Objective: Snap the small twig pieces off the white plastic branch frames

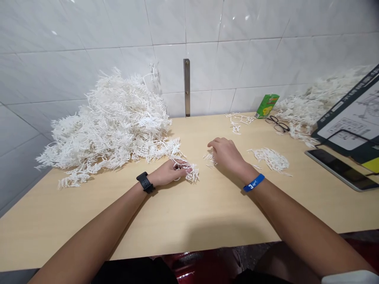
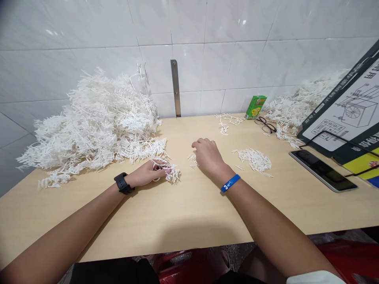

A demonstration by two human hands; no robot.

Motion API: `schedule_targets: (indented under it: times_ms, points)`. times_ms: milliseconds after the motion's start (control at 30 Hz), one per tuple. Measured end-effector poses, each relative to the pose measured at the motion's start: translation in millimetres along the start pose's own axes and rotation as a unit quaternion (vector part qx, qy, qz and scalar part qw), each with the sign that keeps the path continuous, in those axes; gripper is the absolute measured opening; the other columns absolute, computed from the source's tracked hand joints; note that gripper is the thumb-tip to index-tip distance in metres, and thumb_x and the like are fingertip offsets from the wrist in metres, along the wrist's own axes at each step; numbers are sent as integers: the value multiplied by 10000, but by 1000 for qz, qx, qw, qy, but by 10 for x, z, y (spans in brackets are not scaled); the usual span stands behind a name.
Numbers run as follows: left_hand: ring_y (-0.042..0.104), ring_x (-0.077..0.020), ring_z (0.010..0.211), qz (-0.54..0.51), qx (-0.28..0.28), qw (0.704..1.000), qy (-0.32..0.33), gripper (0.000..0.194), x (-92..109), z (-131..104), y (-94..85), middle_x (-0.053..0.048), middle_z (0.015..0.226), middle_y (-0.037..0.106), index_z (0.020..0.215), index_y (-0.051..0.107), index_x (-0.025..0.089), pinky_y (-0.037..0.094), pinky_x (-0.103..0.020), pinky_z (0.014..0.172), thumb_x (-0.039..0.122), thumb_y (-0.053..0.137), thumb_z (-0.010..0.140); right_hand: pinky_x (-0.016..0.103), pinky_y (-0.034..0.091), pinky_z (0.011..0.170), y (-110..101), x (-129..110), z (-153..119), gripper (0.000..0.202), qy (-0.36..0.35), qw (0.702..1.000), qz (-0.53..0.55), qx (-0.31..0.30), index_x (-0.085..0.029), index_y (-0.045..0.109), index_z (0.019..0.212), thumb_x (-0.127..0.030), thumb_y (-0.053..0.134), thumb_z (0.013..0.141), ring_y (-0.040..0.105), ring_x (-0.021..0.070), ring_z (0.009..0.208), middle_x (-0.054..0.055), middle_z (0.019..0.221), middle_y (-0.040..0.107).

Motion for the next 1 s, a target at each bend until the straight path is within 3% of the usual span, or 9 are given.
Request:
schedule_targets:
  times_ms: [67,167,267,467,633,733,800,900,1000]
  points:
    - [324,-81,521,-1,8,1000,9,376,23,5,-11,13,601,443,673,574,147,259,-218,461,492,563,824,299,379,740,33,-167,-34,226,-20,992,120,-21,-160,657,917,-152,433,887,572,200,864,99,958,670]
    - [302,-79,507,4,24,1000,2,392,-3,12,-39,36,549,363,605,503,156,253,-223,471,471,548,834,261,369,612,255,-438,-138,223,-41,957,256,-127,-184,622,877,-373,504,890,542,156,692,30,801,643]
    - [285,-78,499,11,14,1000,-11,358,-47,16,-11,42,541,337,633,521,154,233,-228,475,445,531,840,242,312,544,421,-587,-241,301,-54,942,274,-187,-184,571,801,-483,577,829,472,127,607,-10,693,566]
    - [274,-81,492,21,-4,1000,6,369,-44,19,30,44,535,340,661,549,154,225,-236,479,468,510,851,242,262,532,516,-683,-297,349,-83,919,315,-224,-179,474,659,-447,494,881,357,101,562,-37,600,411]
    - [361,-97,533,44,-21,998,34,367,13,12,49,17,585,436,690,579,151,302,-234,516,469,501,858,255,269,551,526,-564,-204,350,-47,916,351,-189,-175,472,612,-404,467,878,363,111,575,-24,592,410]
    - [389,-103,552,50,-59,996,38,387,31,-6,108,5,600,461,682,587,148,331,-232,533,488,514,852,258,256,535,373,-208,-66,350,38,927,366,-67,-192,415,593,-410,480,859,330,111,544,-34,559,364]
    - [389,-101,553,44,-52,997,36,403,27,-8,78,0,610,471,668,586,147,334,-226,524,503,521,845,258,260,529,247,24,-15,331,81,932,352,2,-197,427,607,-406,473,860,331,115,530,-36,547,359]
    - [344,-90,512,28,-11,999,21,421,-15,6,-19,8,582,442,657,596,147,287,-222,474,515,511,845,262,299,555,173,153,22,281,77,963,258,4,-186,512,644,-343,462,873,414,136,561,-10,573,456]
    - [319,-85,492,27,-1,1000,8,417,-58,16,-41,20,558,397,665,616,145,258,-224,462,504,509,850,278,351,636,180,128,5,197,32,992,121,-31,-175,620,774,-186,445,865,532,178,701,60,769,630]
Point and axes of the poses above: each hand's wrist, its own z-axis towards the middle knuckle, its own y-axis out of the palm, x = y × z, the point moved 10 cm from there along z, towards the middle knuckle
